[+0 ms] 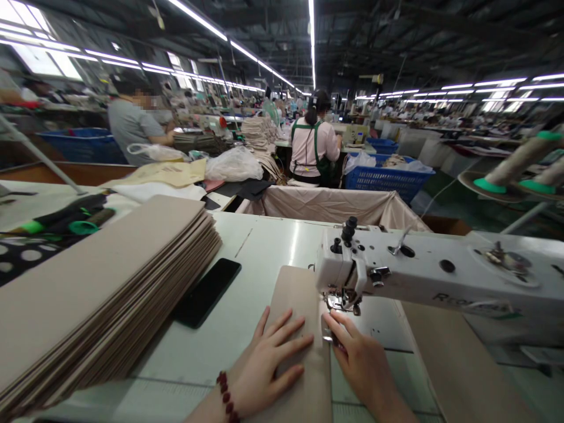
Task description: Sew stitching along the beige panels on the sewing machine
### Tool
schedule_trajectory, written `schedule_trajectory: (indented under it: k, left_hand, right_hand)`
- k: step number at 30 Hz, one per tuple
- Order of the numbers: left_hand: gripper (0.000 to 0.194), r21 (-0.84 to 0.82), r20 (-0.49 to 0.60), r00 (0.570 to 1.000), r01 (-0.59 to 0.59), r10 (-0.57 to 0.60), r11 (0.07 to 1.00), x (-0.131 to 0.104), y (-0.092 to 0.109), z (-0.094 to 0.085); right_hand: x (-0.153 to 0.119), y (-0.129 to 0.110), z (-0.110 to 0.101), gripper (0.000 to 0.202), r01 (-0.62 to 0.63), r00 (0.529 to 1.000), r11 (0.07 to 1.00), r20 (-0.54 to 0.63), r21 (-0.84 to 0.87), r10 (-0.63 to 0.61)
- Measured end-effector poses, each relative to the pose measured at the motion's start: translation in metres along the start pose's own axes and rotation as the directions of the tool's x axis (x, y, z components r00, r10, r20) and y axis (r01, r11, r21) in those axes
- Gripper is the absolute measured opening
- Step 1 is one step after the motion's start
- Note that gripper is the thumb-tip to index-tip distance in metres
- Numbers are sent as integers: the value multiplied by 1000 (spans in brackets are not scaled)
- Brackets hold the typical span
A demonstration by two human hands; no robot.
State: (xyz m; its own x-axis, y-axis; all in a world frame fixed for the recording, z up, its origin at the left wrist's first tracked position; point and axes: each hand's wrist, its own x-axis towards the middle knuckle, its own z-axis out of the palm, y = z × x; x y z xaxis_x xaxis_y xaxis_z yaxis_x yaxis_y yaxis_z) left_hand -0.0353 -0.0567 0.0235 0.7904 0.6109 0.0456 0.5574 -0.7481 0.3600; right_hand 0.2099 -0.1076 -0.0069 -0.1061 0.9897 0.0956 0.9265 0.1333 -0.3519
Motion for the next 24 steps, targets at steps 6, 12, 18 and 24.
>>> schedule_trajectory:
  k: [6,12,18,24]
  left_hand:
    - [50,7,-22,1000,-5,5,1000,0,3,-2]
    - [48,3,-42,999,-23,24,1000,1,3,-5]
    - [49,-11,-14,1000,-21,21,1000,1,4,-6]
    - [48,-6,-35,999,-21,21,1000,1,4,-4]
  right_hand:
    - [-2,2,1,68,17,1000,1000,-4,23,-17]
    - [-3,3,0,68,17,1000,1000,-2,16,-17]
    - [-3,3,-1,64,38,999,999,-9,6,-38]
    - [-3,3,0,64,45,999,999,-10,29,-45]
